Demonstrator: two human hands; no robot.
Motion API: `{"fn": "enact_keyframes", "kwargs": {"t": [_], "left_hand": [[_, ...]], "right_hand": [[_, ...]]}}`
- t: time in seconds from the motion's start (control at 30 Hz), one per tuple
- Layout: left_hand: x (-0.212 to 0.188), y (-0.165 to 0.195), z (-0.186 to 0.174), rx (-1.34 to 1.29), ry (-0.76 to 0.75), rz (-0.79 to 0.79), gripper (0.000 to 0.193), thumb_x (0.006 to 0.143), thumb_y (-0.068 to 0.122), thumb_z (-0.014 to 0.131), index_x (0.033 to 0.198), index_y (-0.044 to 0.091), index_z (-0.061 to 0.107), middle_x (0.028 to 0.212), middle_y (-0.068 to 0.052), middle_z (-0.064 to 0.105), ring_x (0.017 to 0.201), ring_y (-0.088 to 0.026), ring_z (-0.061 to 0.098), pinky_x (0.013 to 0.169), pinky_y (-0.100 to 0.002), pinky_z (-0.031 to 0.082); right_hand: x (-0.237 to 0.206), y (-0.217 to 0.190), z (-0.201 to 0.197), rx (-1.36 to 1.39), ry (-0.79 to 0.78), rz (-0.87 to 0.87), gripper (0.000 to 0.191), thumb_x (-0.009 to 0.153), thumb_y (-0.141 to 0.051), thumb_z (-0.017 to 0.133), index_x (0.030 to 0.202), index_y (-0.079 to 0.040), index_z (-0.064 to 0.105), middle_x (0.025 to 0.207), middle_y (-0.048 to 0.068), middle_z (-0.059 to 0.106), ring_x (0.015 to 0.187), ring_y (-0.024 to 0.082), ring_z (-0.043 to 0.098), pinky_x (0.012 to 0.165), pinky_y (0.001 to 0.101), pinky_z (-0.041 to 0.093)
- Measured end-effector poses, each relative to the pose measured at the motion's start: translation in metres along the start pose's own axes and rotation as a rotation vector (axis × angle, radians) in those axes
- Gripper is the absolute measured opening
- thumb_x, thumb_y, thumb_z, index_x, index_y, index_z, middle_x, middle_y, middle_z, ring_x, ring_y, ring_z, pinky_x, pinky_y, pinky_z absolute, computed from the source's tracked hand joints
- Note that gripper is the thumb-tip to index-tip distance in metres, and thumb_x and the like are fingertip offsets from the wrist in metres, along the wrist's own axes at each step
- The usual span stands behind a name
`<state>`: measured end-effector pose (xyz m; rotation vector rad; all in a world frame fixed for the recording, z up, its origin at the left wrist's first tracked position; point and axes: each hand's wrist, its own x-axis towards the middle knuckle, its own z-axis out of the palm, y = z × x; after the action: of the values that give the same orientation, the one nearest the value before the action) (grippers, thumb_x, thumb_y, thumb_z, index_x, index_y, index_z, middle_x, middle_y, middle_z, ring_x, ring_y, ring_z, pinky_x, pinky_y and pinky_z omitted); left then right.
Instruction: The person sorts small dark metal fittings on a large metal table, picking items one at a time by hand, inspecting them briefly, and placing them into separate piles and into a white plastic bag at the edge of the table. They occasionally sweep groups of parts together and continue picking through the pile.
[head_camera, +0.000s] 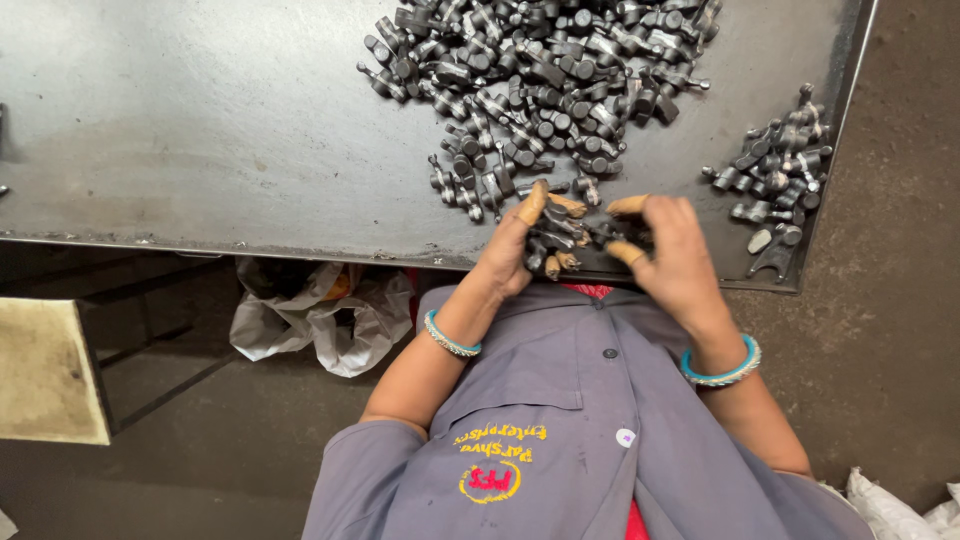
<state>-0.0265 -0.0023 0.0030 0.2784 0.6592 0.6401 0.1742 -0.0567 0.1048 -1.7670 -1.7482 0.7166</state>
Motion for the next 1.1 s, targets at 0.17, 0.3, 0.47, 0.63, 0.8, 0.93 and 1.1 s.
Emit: {"fn": "enact_keyframes", "kwargs": {"t": [0.17,0.3,0.47,0.63,0.8,0.93,1.1], "left_hand": [[-0.003,0.002,-0.009,-0.119,-0.021,-0.004,0.051,0.105,0.050,0.056,0.119,0.001,0.066,0.103,-0.010,0.074,0.089,-0.019,0.074,0.072,-0.038,0.063],[-0.007,-0.003,-0.008,-0.125,-0.092,-0.010,0.053,0.104,0.049,0.055,0.124,0.001,0.063,0.108,-0.012,0.074,0.096,-0.021,0.075,0.080,-0.037,0.064],[-0.010,-0.007,-0.006,-0.049,-0.209,0.017,0.058,0.109,0.051,0.055,0.130,-0.003,0.063,0.112,-0.016,0.075,0.092,-0.022,0.074,0.072,-0.034,0.061],[-0.008,-0.010,0.002,-0.027,-0.173,-0.002,0.061,0.108,0.049,0.054,0.135,-0.005,0.061,0.116,-0.015,0.072,0.101,-0.021,0.074,0.087,-0.034,0.065],[-0.014,-0.005,0.005,-0.055,-0.259,-0.004,0.064,0.104,0.057,0.051,0.134,0.002,0.060,0.107,-0.017,0.073,0.081,-0.024,0.076,0.057,-0.032,0.061],[-0.016,-0.004,-0.002,-0.130,-0.269,-0.038,0.061,0.104,0.058,0.052,0.129,0.002,0.060,0.104,-0.021,0.074,0.069,-0.026,0.074,0.041,-0.027,0.052],[-0.014,-0.009,-0.014,-0.178,-0.199,-0.025,0.061,0.108,0.058,0.051,0.123,-0.001,0.059,0.101,-0.023,0.073,0.067,-0.026,0.073,0.041,-0.026,0.046]], "right_hand": [[-0.010,0.012,0.019,-0.037,0.051,0.054,0.032,0.081,0.001,0.082,0.110,-0.005,0.069,0.104,0.010,0.069,0.099,0.025,0.065,0.089,0.0349,0.053],[-0.016,0.045,0.021,0.599,0.047,0.239,0.033,0.090,0.005,0.076,0.119,0.000,0.063,0.112,0.010,0.067,0.103,0.018,0.066,0.091,0.0319,0.056],[-0.023,0.069,0.014,1.154,0.026,0.416,0.028,0.095,0.002,0.069,0.123,0.002,0.061,0.109,0.010,0.070,0.095,0.019,0.069,0.078,0.0342,0.061],[-0.023,0.058,0.001,1.349,-0.021,0.500,0.029,0.098,-0.003,0.067,0.126,0.003,0.065,0.107,0.014,0.072,0.090,0.022,0.071,0.073,0.0344,0.061],[-0.004,0.022,0.001,0.824,0.015,0.204,0.024,0.099,-0.004,0.074,0.120,0.004,0.066,0.116,0.010,0.069,0.104,0.017,0.068,0.091,0.0297,0.056],[0.030,-0.004,0.015,0.119,0.043,0.235,0.038,0.082,-0.009,0.084,0.113,0.001,0.065,0.106,0.012,0.066,0.087,0.021,0.067,0.074,0.0313,0.057],[0.036,-0.011,0.038,-0.188,0.194,-0.019,0.044,0.078,-0.005,0.088,0.115,-0.002,0.065,0.105,0.012,0.069,0.096,0.030,0.063,0.085,0.0393,0.052]]}}
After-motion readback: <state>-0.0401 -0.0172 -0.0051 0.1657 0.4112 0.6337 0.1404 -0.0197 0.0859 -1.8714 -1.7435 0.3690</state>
